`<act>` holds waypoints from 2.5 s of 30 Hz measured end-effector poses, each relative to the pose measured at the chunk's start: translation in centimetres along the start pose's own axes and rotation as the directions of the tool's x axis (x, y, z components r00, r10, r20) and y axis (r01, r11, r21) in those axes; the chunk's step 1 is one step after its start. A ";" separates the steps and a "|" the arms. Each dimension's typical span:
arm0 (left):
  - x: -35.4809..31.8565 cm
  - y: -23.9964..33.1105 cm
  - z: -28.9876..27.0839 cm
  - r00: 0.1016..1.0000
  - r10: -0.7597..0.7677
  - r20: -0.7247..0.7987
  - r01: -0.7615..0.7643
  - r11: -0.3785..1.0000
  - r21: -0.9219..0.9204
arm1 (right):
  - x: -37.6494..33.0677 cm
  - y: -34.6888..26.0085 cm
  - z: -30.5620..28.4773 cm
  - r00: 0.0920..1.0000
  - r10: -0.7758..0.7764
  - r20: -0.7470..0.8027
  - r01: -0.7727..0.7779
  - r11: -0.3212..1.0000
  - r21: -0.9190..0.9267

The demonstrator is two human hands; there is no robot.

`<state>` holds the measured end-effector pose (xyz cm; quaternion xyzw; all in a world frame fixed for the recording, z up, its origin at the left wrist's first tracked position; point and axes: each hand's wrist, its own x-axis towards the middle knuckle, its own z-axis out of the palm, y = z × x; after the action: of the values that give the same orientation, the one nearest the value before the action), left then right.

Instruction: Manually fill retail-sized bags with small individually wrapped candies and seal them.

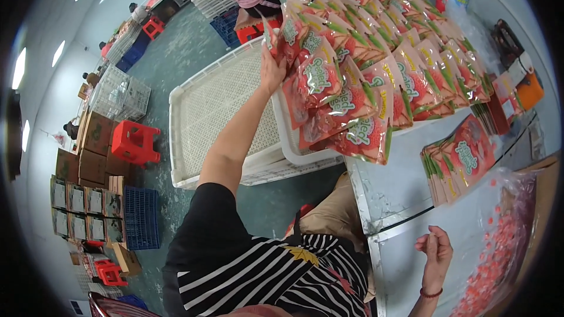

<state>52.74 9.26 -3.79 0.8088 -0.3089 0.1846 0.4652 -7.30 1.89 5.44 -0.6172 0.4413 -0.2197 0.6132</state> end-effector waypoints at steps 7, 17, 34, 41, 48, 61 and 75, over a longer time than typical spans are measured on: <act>-1.8 9.3 -1.8 0.991 0.055 0.119 -0.030 0.980 -0.197 | 0.5 3.3 -0.7 0.997 0.023 0.068 -0.026 0.999 0.036; -17.8 33.8 4.5 0.566 0.782 0.259 -0.584 0.603 -0.544 | -1.5 12.7 -1.4 0.978 0.175 -0.114 -0.129 0.936 0.327; -22.9 33.2 19.5 0.017 0.864 0.503 -0.793 0.318 -0.519 | -2.2 13.5 -1.2 0.991 -0.048 -0.128 0.066 0.989 0.133; -22.6 34.7 19.8 -0.055 0.863 0.502 -0.871 0.205 -0.447 | -2.2 13.7 -0.5 0.979 -0.092 -0.180 0.106 0.992 0.072; -22.1 37.8 16.1 0.005 0.858 0.514 -0.702 0.369 -0.609 | -2.3 14.2 -0.2 0.977 -0.079 -0.197 0.098 0.991 0.088; -33.7 39.6 7.0 0.128 0.836 0.533 -0.205 0.548 -0.811 | -0.9 12.1 -2.6 0.804 -0.035 -0.594 0.253 0.924 0.288; -35.2 40.2 6.8 0.159 0.711 0.685 -0.048 0.698 -0.714 | -2.0 12.2 -3.0 0.780 0.002 -0.625 0.226 0.932 0.285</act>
<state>-0.26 -0.20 -2.13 0.4675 -0.7621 -0.3089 0.3243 -14.08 3.55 -5.14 -0.4202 0.5333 -0.5189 0.5194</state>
